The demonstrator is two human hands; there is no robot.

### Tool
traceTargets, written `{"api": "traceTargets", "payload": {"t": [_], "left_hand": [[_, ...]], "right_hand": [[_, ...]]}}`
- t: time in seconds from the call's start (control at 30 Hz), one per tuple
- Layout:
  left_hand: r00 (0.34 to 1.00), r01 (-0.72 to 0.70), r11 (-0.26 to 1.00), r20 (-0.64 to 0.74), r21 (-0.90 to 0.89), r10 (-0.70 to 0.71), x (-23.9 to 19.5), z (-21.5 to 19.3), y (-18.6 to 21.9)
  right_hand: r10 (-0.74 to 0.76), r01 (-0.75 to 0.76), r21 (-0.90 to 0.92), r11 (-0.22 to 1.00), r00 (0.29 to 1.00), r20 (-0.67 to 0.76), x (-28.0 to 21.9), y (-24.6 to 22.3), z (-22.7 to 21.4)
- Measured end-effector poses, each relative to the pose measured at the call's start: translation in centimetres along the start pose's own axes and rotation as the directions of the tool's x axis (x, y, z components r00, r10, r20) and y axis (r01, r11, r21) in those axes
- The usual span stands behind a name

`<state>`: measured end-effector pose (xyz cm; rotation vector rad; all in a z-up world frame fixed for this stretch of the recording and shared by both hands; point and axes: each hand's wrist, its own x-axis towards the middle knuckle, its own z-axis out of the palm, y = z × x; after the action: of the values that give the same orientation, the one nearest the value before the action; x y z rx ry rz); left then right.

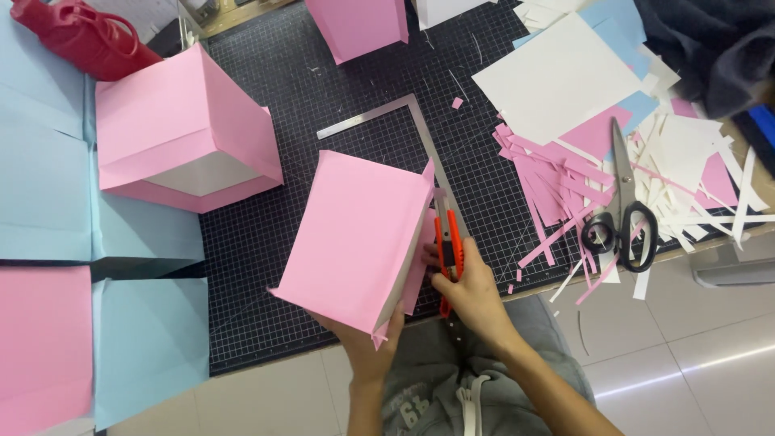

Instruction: Trimming excess paper from the edges of pink cardboard boxes using a utility knife

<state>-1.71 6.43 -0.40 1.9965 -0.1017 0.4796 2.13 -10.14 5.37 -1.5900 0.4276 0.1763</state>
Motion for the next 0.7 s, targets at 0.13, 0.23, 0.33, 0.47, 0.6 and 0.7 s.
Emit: {"api": "traceTargets", "payload": {"t": [0.13, 0.23, 0.33, 0.47, 0.6, 0.7], "left_hand": [[0.995, 0.009, 1.000, -0.096, 0.003, -0.009, -0.1, 0.2, 0.6], [0.986, 0.008, 1.000, -0.165, -0.009, -0.010, 0.2, 1.3, 1.3], [0.975, 0.026, 0.999, -0.222, -0.020, -0.030, -0.4, 2.8, 2.4], [0.962, 0.031, 0.998, -0.271, -0.049, -0.043, -0.5, 4.0, 3.3], [0.931, 0.017, 0.997, -0.364, -0.073, -0.042, -0.1, 5.4, 3.6], [0.907, 0.043, 0.998, -0.418, -0.050, -0.060, 0.1, 6.5, 3.9]], "right_hand": [[-0.060, 0.030, -0.250, 0.968, 0.992, -0.115, -0.1, 1.6, -0.4], [-0.302, 0.160, -0.499, 0.852, 0.928, -0.219, 1.1, 4.8, -1.7], [-0.420, 0.170, -0.689, 0.704, 0.883, -0.211, 1.5, 6.1, -2.2], [-0.350, 0.080, -0.737, 0.671, 0.911, -0.220, 2.8, 6.8, -2.4], [-0.259, 0.009, -0.687, 0.727, 0.929, -0.263, 2.0, 3.2, -3.6], [0.025, -0.167, -0.513, 0.842, 0.962, -0.271, 0.1, -0.2, -3.4]]}}
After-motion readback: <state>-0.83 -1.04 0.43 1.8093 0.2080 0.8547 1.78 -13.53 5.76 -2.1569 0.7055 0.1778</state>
